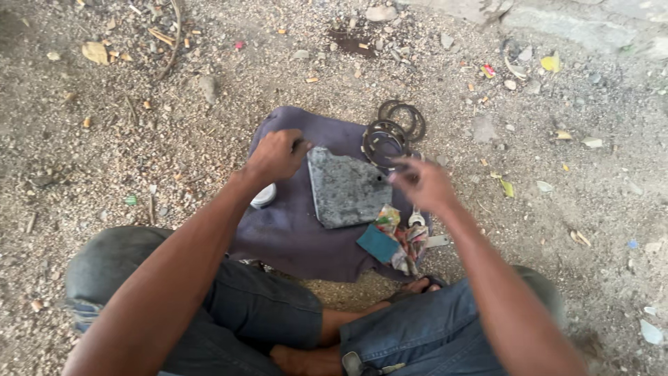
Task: The person cleans and inspects mechanical components, including a piston and various rings, using a cloth and a wrench while sitting on the ground.
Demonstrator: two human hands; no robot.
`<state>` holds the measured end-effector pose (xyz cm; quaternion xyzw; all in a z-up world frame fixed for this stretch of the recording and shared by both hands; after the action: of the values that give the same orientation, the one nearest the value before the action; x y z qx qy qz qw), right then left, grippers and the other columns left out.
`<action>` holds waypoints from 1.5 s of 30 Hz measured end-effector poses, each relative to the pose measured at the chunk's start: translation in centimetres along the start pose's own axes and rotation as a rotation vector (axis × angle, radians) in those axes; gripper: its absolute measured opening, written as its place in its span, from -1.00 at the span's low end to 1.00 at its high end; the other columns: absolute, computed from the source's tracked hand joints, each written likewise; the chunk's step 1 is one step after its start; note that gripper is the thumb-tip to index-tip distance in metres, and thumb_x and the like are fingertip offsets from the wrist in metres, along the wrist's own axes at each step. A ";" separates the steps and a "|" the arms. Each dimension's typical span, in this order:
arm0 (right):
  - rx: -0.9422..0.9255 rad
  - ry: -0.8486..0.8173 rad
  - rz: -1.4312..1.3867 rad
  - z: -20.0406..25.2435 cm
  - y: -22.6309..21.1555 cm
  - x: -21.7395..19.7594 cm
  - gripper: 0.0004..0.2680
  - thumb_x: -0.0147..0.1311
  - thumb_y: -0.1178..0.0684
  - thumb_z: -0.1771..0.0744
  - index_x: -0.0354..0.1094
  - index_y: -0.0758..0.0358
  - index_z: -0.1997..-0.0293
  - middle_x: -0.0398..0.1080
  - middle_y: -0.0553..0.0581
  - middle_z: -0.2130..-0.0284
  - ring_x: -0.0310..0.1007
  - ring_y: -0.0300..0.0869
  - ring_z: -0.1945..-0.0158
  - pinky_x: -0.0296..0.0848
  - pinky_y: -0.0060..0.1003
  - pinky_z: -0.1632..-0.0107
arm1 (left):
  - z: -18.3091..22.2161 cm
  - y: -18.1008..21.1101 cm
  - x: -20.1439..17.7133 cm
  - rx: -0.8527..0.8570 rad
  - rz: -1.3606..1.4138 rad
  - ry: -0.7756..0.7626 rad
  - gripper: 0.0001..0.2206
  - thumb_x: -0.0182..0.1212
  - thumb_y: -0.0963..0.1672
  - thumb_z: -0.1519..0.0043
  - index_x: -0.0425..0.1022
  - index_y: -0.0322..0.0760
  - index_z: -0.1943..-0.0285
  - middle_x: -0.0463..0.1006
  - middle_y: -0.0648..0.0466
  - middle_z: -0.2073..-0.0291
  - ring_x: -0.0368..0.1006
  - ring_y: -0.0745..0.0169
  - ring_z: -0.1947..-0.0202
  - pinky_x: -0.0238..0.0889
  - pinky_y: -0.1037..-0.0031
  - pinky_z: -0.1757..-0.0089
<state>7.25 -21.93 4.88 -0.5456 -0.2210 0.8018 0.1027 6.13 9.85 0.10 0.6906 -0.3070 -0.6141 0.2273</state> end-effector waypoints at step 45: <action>0.013 -0.532 0.349 0.5 2.2 1.5 -0.60 0.18 -0.04 -0.31 0.29 -0.10 -0.34 0.51 0.19 -0.02 0.56 -0.06 -0.02 0.49 -0.09 -0.14 | 2.8 6.0 7.2 -0.563 1.514 -0.357 -0.70 -0.04 -0.35 -0.21 0.21 -0.33 -0.11 0.49 -0.06 0.10 0.55 0.09 0.00 0.45 0.37 -0.05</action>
<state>6.38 -23.35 2.79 -0.3457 -0.1378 0.9233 -0.0945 2.91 0.75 -1.28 0.1060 -0.5553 -0.4492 0.6918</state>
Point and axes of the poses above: each hand's wrist, its own z-axis away from the middle knuckle, its own x-axis out of the palm, y = z × x, the point moved 3 cm from there along -z, towards the middle knuckle
